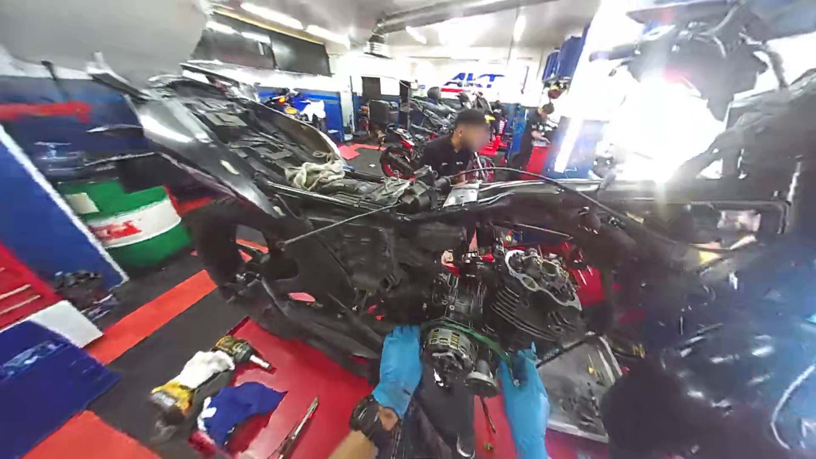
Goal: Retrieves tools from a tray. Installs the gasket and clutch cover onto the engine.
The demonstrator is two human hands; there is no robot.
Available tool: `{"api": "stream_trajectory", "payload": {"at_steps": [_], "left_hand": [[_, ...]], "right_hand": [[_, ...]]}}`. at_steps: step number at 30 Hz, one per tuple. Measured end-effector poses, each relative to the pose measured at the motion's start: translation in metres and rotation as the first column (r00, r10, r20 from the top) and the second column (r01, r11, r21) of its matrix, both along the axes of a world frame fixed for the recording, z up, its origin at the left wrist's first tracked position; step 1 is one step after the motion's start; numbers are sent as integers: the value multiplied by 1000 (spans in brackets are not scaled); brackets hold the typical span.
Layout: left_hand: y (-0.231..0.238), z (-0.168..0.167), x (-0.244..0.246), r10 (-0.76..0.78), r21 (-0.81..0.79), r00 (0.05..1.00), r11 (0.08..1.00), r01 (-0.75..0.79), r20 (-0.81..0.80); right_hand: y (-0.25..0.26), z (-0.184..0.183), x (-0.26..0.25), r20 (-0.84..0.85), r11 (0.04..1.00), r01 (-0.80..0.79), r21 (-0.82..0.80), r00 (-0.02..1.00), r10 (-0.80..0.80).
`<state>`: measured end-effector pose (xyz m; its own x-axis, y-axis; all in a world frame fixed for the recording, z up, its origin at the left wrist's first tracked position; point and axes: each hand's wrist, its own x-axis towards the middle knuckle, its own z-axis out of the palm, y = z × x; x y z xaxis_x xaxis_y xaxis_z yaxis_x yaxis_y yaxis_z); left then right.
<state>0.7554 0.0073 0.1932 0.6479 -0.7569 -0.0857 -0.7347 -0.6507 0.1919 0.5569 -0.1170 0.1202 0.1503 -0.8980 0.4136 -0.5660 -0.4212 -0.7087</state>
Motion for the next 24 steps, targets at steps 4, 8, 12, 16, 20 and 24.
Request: {"api": "stream_trajectory", "payload": {"at_steps": [4,8,12,16,20,24], "left_hand": [[-12,-11,7,1,-40,999,999,0,32],[-20,-9,26,-72,-32,993,997,75,89],[-20,-17,36,-79,-62,989,994,87,122],[-18,-21,42,-112,-81,988,989,121,108],[-15,-25,39,-126,-70,983,988,136,132],[-16,-22,39,-120,-53,983,990,129,142]], "right_hand": [[-7,4,-15,-24,993,-117,36,993,118],[-15,10,-24,-58,976,-201,81,977,205],[-24,11,-26,-68,967,-230,114,969,239],[-22,12,-25,-62,969,-222,111,971,230],[-17,14,-23,-89,975,-187,119,976,198],[-18,11,-22,-93,980,-167,110,980,177]]}}
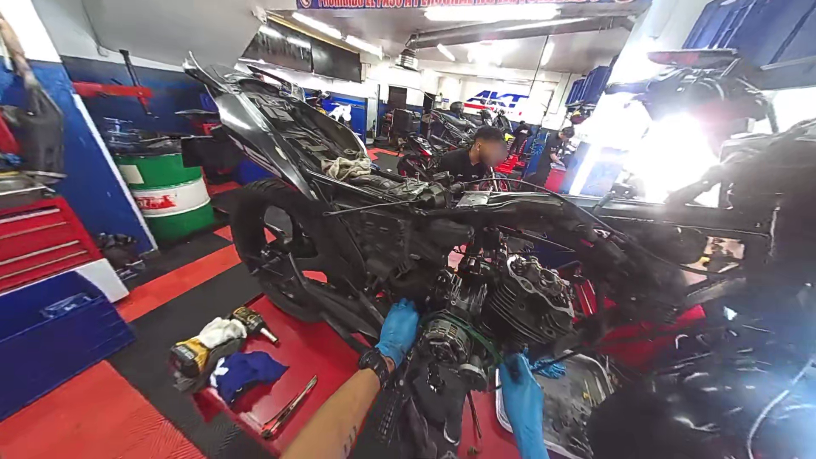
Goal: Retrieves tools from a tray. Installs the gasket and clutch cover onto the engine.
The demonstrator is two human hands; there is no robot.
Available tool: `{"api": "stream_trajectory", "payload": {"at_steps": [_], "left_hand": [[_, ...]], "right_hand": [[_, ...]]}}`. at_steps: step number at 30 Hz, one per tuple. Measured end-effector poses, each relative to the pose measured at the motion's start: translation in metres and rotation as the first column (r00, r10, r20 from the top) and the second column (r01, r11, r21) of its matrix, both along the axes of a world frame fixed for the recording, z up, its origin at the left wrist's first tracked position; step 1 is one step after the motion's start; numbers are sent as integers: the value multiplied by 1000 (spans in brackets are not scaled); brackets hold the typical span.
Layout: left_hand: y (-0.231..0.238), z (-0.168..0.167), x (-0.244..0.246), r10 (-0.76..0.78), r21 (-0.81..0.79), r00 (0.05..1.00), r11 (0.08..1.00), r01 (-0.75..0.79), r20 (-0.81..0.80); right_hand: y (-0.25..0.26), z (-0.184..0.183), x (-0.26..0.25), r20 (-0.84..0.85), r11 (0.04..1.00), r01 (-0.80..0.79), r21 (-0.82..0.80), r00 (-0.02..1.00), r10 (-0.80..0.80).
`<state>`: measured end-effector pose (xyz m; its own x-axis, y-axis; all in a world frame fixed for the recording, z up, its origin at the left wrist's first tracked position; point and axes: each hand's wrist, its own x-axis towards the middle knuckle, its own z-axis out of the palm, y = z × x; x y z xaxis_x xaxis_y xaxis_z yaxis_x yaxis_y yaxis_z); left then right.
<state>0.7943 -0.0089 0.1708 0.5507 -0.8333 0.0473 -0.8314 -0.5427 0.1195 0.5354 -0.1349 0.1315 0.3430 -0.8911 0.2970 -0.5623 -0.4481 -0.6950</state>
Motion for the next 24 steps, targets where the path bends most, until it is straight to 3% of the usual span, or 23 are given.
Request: {"api": "stream_trajectory", "payload": {"at_steps": [8,14,24], "left_hand": [[6,5,1,-42,-60,992,998,35,-116],[-1,4,9,-35,-73,997,997,29,-71],[-3,8,12,12,-26,990,1000,-16,-139]], "right_hand": [[-11,9,-6,1,995,-80,63,997,80],[-17,11,-7,30,986,-121,112,993,118],[-22,13,-11,62,973,-175,149,984,168]]}}
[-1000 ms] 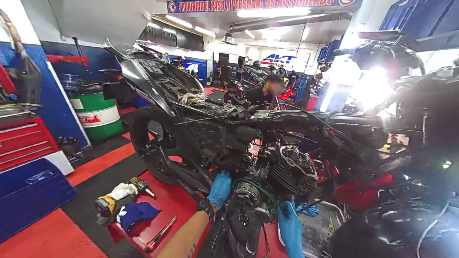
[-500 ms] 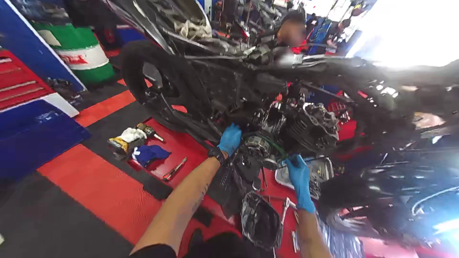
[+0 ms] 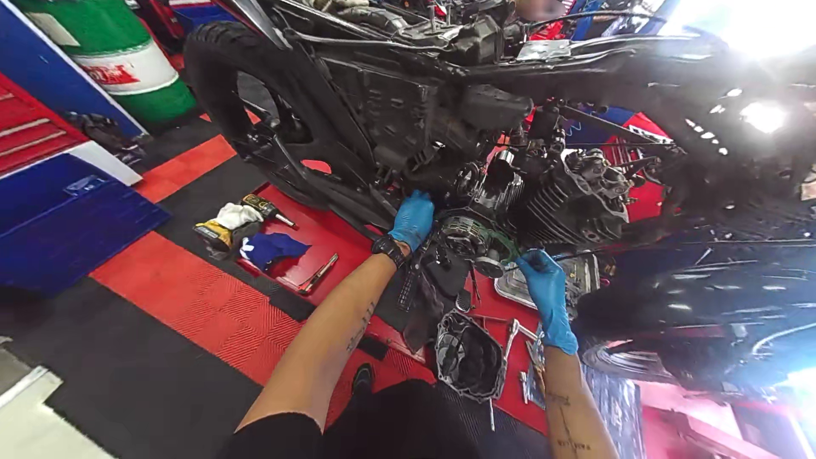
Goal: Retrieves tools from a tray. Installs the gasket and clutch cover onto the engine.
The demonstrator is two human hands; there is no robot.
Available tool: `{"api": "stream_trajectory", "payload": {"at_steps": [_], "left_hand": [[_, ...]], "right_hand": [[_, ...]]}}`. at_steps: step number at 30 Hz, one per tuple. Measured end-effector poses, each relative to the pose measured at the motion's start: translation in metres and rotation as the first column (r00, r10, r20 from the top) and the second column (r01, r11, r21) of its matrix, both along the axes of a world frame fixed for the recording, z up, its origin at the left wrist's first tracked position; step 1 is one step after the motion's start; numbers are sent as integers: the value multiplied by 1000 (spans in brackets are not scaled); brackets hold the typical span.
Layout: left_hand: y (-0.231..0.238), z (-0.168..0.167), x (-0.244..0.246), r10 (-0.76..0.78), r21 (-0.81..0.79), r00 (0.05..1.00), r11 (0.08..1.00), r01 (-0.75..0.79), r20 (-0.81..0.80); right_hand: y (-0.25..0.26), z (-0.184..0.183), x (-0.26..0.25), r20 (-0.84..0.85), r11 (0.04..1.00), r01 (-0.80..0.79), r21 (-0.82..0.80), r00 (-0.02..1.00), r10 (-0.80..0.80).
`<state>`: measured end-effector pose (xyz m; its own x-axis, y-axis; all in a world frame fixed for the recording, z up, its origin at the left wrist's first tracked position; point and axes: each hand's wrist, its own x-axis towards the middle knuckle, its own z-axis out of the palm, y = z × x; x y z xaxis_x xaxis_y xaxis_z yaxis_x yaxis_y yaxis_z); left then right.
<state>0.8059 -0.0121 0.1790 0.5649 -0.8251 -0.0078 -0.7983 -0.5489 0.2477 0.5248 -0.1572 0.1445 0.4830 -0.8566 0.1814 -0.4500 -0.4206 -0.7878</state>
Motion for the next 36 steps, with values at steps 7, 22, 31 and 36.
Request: {"api": "stream_trajectory", "payload": {"at_steps": [7,22,31,36], "left_hand": [[0,3,3,-39,48,999,998,38,11],[2,0,7,-94,54,995,994,92,27],[1,4,13,-78,45,997,996,79,-8],[0,1,14,-84,33,996,996,84,9]], "right_hand": [[-2,0,-4,33,999,-44,18,999,43],[21,-5,-21,101,989,-144,-22,984,146],[24,-7,-23,81,988,-151,-25,985,153],[27,-5,-23,64,988,-151,-20,986,152]]}}
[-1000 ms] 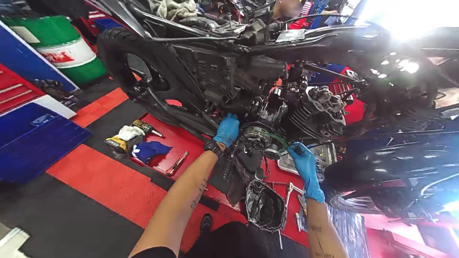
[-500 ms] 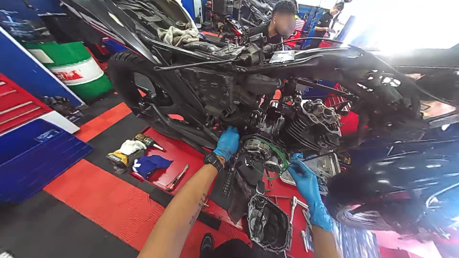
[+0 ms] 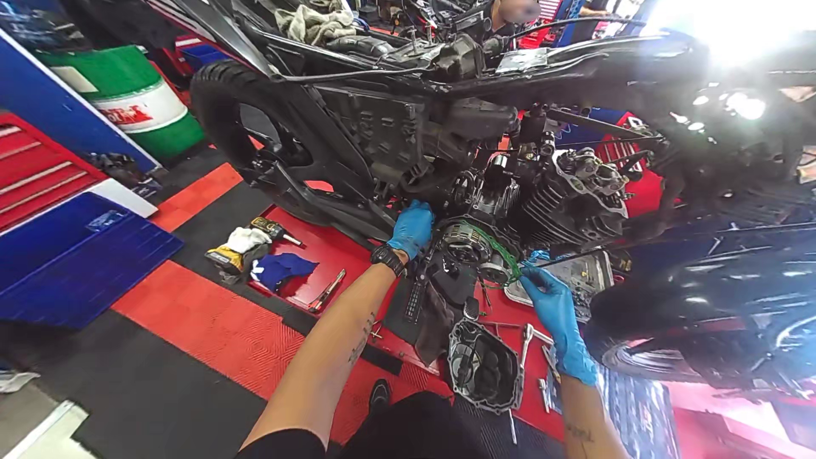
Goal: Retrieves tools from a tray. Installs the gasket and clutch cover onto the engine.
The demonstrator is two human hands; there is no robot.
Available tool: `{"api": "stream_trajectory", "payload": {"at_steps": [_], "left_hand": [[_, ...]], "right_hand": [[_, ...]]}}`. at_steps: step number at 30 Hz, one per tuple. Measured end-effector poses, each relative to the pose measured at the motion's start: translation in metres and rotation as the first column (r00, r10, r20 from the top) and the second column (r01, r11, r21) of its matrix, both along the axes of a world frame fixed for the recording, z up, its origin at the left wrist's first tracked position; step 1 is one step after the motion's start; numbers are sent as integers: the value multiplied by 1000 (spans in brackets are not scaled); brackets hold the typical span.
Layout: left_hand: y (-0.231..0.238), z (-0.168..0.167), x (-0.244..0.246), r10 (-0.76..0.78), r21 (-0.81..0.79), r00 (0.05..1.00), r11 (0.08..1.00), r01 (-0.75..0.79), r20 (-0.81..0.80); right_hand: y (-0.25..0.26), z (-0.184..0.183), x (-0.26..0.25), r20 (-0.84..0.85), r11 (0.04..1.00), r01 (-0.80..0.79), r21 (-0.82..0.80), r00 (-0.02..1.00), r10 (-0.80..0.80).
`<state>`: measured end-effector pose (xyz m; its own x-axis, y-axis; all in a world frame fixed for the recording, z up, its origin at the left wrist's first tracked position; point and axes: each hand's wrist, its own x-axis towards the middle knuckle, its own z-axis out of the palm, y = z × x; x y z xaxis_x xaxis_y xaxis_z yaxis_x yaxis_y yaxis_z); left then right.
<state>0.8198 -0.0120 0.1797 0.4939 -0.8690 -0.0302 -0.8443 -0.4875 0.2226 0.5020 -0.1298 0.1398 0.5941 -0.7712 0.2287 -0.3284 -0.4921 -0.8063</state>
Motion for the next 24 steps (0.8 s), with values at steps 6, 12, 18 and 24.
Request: {"api": "stream_trajectory", "payload": {"at_steps": [6,12,18,24], "left_hand": [[2,2,-7,5,-7,999,1000,-5,38],[2,2,-6,16,-22,1000,1000,-16,-3],[0,7,-6,40,-4,997,999,-40,-62],[6,26,-4,8,57,992,998,0,-128]], "right_hand": [[0,-1,1,27,1000,7,13,1000,-7],[-5,-1,-10,7,995,-95,-32,995,95],[3,3,-18,-1,994,-102,-40,995,102],[14,-3,-17,40,993,-113,-20,993,114]]}}
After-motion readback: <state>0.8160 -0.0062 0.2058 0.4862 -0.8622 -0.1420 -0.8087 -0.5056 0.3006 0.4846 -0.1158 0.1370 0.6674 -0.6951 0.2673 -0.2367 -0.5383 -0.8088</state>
